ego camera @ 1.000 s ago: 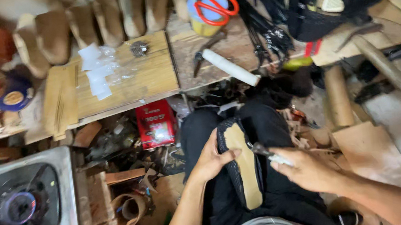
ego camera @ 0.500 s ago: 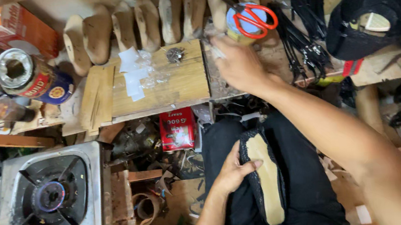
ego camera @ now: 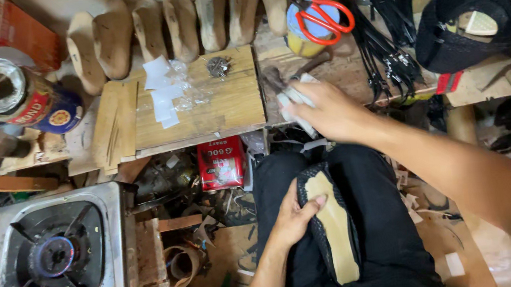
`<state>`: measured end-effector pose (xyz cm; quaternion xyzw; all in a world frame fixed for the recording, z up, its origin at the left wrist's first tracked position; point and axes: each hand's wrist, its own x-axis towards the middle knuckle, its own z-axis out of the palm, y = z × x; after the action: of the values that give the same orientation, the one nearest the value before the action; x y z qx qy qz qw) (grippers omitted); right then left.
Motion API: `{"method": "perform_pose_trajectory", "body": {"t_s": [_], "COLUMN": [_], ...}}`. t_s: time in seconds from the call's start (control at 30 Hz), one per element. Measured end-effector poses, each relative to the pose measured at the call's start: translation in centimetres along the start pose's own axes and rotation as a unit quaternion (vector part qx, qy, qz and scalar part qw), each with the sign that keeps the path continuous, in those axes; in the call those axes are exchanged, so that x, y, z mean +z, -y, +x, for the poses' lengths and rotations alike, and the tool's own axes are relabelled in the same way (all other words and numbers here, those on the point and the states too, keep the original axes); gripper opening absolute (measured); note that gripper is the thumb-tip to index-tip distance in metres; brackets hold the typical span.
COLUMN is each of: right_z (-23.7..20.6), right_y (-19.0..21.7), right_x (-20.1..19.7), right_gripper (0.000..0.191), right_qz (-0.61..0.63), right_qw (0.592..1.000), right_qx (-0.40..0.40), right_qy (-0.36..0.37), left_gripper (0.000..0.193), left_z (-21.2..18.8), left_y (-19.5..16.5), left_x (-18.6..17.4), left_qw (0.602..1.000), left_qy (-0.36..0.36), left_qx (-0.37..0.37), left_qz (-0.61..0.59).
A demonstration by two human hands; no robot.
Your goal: The person repairs a black sandal by hammering a beige insole into place and trimming excess material with a knife. They repeatedly adjust the sandal, tap the insole with a hammer, and cut away overhanging edges to fit the sole.
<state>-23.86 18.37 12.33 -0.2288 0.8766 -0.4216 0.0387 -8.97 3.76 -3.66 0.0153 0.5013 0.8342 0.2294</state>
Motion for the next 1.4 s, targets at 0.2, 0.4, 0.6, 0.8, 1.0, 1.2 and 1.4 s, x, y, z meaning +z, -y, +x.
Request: {"method": "perform_pose_trajectory", "body": {"t_s": [0.2,0.4,0.6,0.8,1.0,1.2,1.4], "right_z": [-15.0,-21.2,-21.6,-20.3,-21.9,-22.4,-18.3], "right_y": [-1.2,-1.5,0.1,1.9,3.0,2.7,5.2], "right_x": [-2.1,-4.5,-6.9,-8.8,-5.0,-1.8,-5.7], "right_gripper": [0.022,0.016,0.015,0.022,0.050,0.045,0.064], "right_qz": [0.150,0.115,0.110,-0.072,-0.131,-0.177,-0.274], "right_qw": [0.925,0.909,0.866,0.886,0.965,0.983,0.961], "right_qx": [0.287,0.319,0.407,0.319,0.178,0.052,-0.015], "right_qy": [0.199,0.241,0.270,0.328,0.142,-0.001,0.037], "left_gripper": [0.054,0.062,0.068,0.071,0.067,0.061,0.063], "left_z": [-1.7,-3.1,-4.0,-4.8,-5.1,-5.0,-2.4], "left_y": [-2.9,-4.7,-3.7,-3.4,-4.2,-4.8,-7.3], "left_x": [3.8,8.5,10.2,10.3,9.6,9.3,8.4], "left_qw": [0.988,0.948,0.886,0.880,0.896,0.915,0.900], "left_qy": [-0.043,-0.037,-0.014,-0.001,-0.023,-0.060,-0.035], "left_qx": [0.044,0.050,0.177,0.142,0.160,0.220,0.333], "left_qz": [0.142,0.311,0.429,0.454,0.415,0.333,0.280]}}
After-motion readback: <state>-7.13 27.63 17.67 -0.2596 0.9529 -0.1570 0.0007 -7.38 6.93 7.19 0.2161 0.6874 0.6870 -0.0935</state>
